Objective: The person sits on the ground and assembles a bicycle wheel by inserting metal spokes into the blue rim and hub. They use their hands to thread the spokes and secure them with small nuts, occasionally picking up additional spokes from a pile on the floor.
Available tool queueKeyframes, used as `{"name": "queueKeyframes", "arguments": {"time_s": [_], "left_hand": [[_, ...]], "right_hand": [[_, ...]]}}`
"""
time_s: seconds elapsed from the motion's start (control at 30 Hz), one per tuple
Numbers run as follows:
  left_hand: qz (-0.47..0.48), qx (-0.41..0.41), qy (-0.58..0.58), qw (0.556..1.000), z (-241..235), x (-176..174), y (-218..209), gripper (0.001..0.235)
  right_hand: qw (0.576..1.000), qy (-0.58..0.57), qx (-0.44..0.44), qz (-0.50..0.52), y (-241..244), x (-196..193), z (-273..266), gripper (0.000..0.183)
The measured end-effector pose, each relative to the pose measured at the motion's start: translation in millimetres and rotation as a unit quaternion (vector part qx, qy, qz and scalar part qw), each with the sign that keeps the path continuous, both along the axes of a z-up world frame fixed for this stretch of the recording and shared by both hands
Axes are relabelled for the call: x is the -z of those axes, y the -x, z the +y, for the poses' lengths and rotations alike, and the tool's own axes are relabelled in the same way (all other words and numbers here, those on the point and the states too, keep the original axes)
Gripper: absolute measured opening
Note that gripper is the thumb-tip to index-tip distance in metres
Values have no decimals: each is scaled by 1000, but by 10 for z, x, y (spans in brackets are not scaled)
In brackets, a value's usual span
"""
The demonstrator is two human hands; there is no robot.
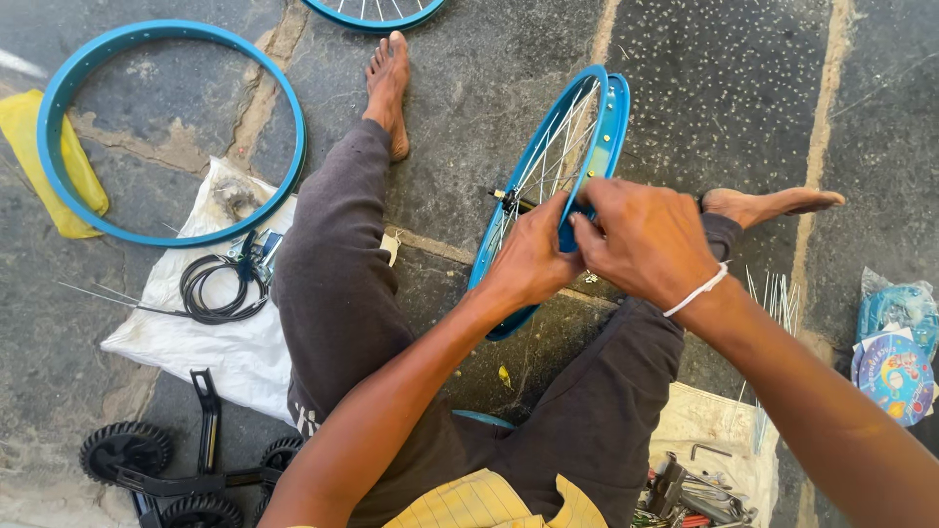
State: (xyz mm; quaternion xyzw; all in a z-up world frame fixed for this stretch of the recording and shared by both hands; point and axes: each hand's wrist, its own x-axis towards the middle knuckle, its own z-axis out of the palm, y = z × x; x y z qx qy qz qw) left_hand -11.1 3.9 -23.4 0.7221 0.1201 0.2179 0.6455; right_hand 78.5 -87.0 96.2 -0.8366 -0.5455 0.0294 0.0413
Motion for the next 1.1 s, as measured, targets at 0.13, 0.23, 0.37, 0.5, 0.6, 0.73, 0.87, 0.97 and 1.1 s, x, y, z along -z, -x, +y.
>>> {"name": "queueKeyframes", "arguments": {"time_s": [0.13,0.23,0.37,0.5,0.6,0.73,0.87,0.97,1.1], "left_hand": [[-6,1,-10,1000,-8,2,11,43],[41,24,39,998,4,55,-39,45],[-136,63,295,944,111,389,-137,28],[-156,124,438,877,308,573,-406,18],[-169,201,446,855,377,493,-566,20],[-103,205,427,875,363,355,-558,58],[-117,164,411,889,306,394,-544,69],[-157,154,420,880,354,401,-519,63],[-149,181,466,853,430,328,-445,57]], "right_hand": [[996,26,-22,-77,16,77,-12,22],[998,2,-32,-57,-67,30,-8,24],[997,6,48,54,-198,46,45,20],[996,58,-29,-57,-368,14,84,25],[997,61,29,-40,-494,-82,154,36],[967,-182,-161,-73,-775,113,326,39],[971,-194,-136,29,-872,510,469,33],[971,-202,-111,55,-815,639,582,36],[961,-244,-81,100,-784,654,669,41]]}}
